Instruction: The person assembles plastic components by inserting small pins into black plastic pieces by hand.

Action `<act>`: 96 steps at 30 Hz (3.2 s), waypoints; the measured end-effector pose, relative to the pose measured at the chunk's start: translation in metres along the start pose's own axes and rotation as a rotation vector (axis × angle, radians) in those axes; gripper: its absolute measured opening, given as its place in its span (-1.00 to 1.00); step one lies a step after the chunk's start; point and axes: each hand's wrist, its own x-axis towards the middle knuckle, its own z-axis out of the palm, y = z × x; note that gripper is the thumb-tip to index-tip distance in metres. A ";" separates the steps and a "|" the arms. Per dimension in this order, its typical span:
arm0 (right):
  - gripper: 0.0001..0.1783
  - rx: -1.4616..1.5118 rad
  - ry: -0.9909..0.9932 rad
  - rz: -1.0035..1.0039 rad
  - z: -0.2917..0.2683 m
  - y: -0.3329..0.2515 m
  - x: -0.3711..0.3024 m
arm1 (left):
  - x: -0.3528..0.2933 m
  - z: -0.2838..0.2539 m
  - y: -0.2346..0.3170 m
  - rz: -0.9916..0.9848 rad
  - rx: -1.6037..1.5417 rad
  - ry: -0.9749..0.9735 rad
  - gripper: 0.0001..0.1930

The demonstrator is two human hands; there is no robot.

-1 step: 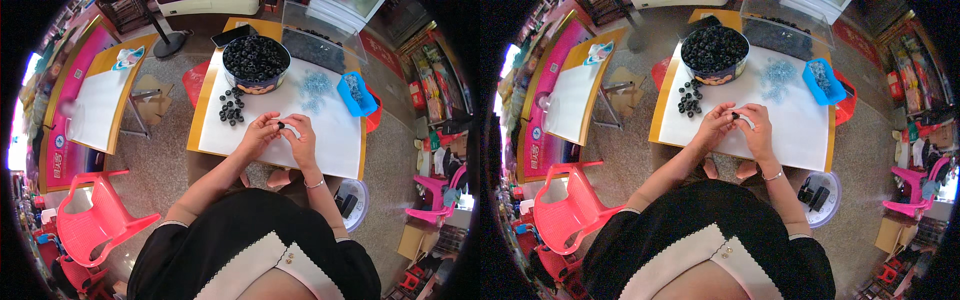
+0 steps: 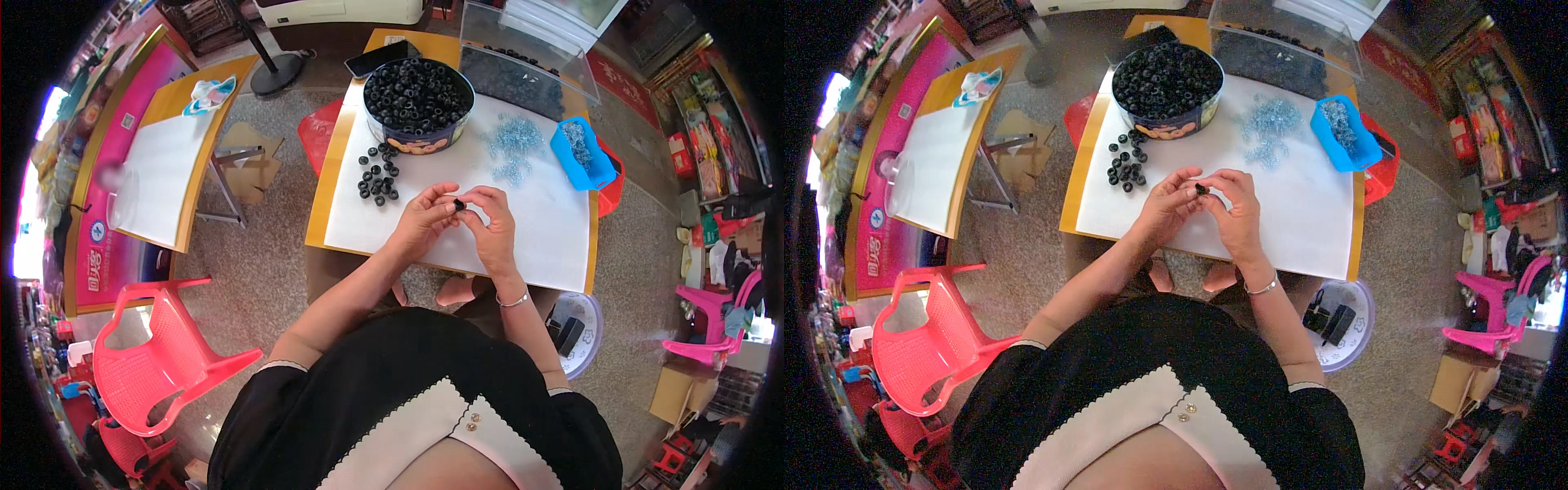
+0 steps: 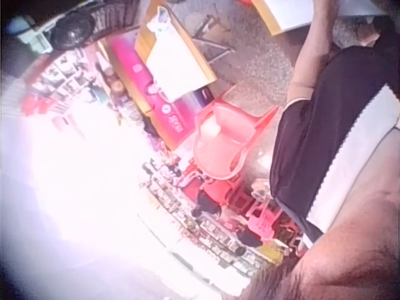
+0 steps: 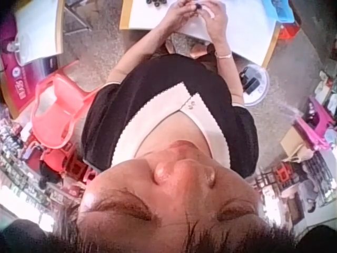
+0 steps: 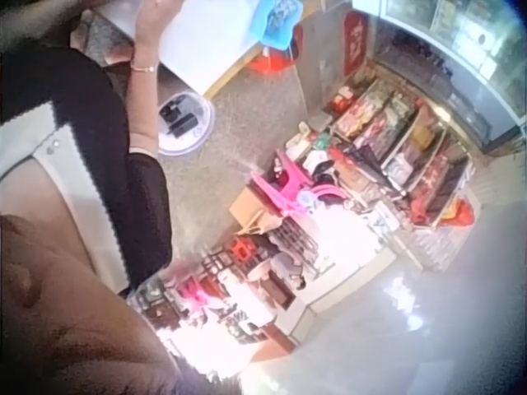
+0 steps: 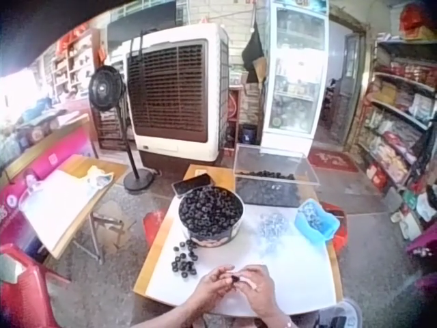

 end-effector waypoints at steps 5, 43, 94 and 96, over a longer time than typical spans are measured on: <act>-0.71 0.123 -0.023 0.022 0.004 0.003 0.002 | 0.000 -0.010 -0.001 0.042 0.007 -0.065 -0.57; -0.89 -0.657 0.355 0.154 -0.130 0.112 0.006 | -0.001 0.002 -0.002 -0.060 0.096 -0.009 -0.84; -0.86 -0.959 -0.363 -0.051 0.064 0.031 0.202 | 0.002 -0.009 -0.006 -0.098 0.038 -0.129 -0.79; -0.87 -0.963 -0.344 -0.041 0.065 0.035 0.205 | 0.001 -0.008 -0.005 -0.099 0.046 -0.112 -0.78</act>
